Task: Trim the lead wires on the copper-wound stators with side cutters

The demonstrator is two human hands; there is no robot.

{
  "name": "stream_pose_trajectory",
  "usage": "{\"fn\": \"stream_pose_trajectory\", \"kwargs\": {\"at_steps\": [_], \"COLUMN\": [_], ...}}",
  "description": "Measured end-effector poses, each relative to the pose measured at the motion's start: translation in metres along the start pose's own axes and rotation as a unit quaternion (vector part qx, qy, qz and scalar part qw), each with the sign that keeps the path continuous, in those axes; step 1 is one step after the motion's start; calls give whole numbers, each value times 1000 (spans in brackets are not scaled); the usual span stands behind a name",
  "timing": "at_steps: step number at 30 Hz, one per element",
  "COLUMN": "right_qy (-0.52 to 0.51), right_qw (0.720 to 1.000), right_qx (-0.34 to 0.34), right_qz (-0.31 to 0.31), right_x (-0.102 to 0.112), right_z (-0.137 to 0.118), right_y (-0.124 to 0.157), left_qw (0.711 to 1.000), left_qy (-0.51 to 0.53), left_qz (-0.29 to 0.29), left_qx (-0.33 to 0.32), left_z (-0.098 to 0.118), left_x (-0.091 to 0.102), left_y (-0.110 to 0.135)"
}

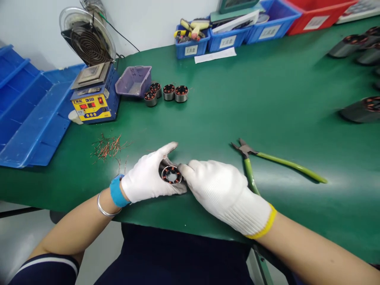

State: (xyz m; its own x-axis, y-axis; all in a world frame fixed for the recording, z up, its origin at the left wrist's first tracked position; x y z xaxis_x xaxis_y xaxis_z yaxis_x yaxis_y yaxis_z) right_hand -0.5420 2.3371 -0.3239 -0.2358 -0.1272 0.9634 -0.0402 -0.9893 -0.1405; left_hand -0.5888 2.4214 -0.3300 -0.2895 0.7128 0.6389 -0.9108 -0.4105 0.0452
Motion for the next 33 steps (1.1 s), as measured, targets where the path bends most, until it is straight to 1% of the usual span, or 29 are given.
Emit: {"fn": "stream_pose_trajectory", "kwargs": {"at_steps": [2, 4, 6, 8, 9, 11, 13, 16, 18, 20, 22, 23, 26, 29, 31, 33], "right_qy": [9, -4, -59, -142, -178, -217, -221, -220, -227, -236, -241, -243, -252, -257, -261, -269], "right_qw": [1000, 1000, 998, 987, 980, 969, 963, 951, 945, 947, 953, 956, 963, 966, 965, 962], "right_qx": [0, -6, -37, -78, -93, -106, -112, -111, -102, -97, -88, -79, -32, 3, 15, 23], "right_qz": [-10, -14, -3, 0, -10, -49, -101, -187, -214, -197, -162, -143, -85, -39, -30, -46], "right_x": [-5, -5, 1, 5, 4, -3, -16, -37, -44, -44, -40, -38, -27, -13, -4, 1], "right_z": [3, 10, 22, 34, 36, 34, 27, 18, 16, 18, 22, 22, 22, 23, 25, 28], "right_y": [5, 10, 13, 14, 14, 12, 9, 7, 6, 4, 5, 6, 8, 11, 12, 13], "left_qw": [1000, 1000, 999, 999, 998, 995, 992, 991, 992, 994, 992, 990, 988, 984, 980, 979], "left_qy": [-16, -24, -23, -28, -39, -70, -94, -103, -97, -65, -30, -22, -31, -43, -52, -58], "left_qz": [-3, -9, -22, -41, -51, -69, -78, -83, -75, -37, -4, 2, -9, 2, 5, 6], "left_qx": [-9, -15, -16, -13, -12, -15, -21, -24, -36, -74, -123, -139, -150, -171, -190, -195], "left_z": [3, 5, 5, 4, 3, 2, 1, 0, 3, 13, 25, 30, 36, 40, 42, 42], "left_x": [-1, -1, -1, -2, -3, -4, -4, -5, -5, -1, 2, 2, -6, -9, -12, -14], "left_y": [0, 0, -1, -2, -2, -2, -3, -3, -2, 0, 5, 8, 12, 13, 13, 12]}}
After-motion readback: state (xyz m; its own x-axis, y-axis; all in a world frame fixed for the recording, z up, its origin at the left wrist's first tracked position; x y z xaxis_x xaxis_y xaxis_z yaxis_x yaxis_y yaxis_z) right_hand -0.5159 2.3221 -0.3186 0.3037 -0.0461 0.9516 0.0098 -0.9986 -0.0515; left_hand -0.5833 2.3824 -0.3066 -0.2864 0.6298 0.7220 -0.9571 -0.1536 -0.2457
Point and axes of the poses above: each hand's wrist, its own y-axis away from the middle knuckle, its own x-axis out of the back of the hand, z = x × y, the point moved 10 cm from there along -y, towards the middle knuckle, and after that the axes turned 5 degrees about y, right-handed, at the moved point
